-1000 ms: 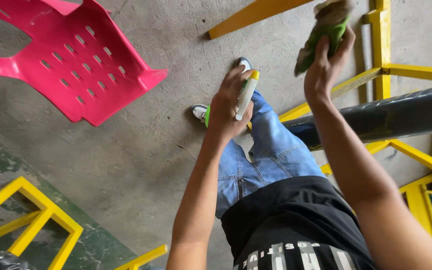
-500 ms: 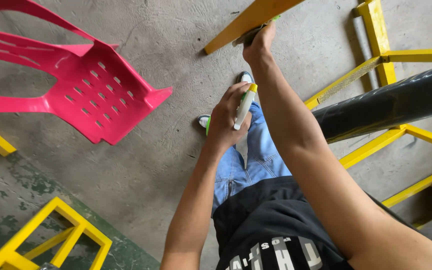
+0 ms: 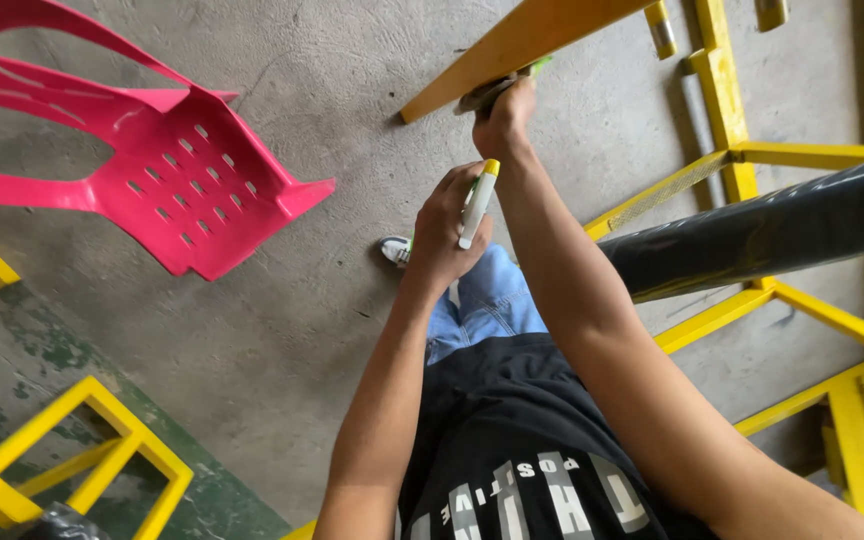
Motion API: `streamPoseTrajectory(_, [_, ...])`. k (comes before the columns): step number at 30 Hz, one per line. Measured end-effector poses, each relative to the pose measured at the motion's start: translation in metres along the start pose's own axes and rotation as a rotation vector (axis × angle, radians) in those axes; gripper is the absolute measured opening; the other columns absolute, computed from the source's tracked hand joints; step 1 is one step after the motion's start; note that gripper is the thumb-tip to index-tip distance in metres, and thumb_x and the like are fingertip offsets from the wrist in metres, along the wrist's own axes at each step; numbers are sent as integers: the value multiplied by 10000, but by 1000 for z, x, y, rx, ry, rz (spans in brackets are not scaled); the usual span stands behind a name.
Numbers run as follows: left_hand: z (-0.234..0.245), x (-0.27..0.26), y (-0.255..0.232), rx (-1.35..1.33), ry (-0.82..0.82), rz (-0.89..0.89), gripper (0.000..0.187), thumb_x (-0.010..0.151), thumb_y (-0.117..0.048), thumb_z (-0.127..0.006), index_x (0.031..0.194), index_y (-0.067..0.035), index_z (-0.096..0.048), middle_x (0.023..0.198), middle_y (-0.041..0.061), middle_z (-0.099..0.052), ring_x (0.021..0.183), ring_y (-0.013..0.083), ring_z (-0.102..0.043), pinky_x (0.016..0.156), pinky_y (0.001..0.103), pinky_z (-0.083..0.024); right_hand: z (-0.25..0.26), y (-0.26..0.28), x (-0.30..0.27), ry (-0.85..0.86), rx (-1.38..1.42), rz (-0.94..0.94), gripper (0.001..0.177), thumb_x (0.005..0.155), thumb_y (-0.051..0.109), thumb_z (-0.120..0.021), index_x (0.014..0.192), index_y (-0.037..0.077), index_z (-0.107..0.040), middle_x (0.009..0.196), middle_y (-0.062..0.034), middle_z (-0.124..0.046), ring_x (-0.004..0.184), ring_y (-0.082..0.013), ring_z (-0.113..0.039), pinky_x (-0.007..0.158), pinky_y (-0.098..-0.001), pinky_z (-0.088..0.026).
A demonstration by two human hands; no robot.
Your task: Cleaning gym equipment and weight plates using a spray bottle and a cloth.
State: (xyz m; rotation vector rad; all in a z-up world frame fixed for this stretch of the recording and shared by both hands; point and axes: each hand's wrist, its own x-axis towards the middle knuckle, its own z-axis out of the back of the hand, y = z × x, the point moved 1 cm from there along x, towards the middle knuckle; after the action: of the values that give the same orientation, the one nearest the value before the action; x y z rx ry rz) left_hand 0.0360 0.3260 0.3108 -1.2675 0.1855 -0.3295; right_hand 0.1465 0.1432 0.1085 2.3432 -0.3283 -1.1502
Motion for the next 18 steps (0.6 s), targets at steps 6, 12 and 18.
streamPoseTrajectory(6, [-26, 6, -7, -17, -49, -15, 524, 833, -22, -576, 1357, -35, -566, 1285, 200, -662, 1166, 405, -668, 1017, 452, -559, 28, 38, 15, 281, -326, -218, 335, 981, 259, -379, 1020, 5, -594, 805, -187, -634, 639, -350, -648, 582, -527, -605])
streamPoseTrajectory(12, [-53, 31, -48, -56, 29, 227, 566, 770, -64, -616, 1334, -108, -638, 1182, 186, -722, 964, 391, -720, 857, 440, -583, -14, 184, -130, 384, -1014, 495, 371, 1048, 75, -562, 1411, -1, -564, 1059, -122, -681, 847, -205, -671, 735, -361, -535])
streamPoseTrajectory(18, [-78, 49, -67, -94, 23, 83, 550, 812, -77, -643, 1360, -91, -606, 1198, 180, -715, 1017, 382, -712, 894, 429, -584, 11, 218, -91, 236, -1759, 1560, 341, 1182, 180, -557, 1501, 79, -492, 1419, -222, -646, 1315, -389, -675, 1077, -440, -586])
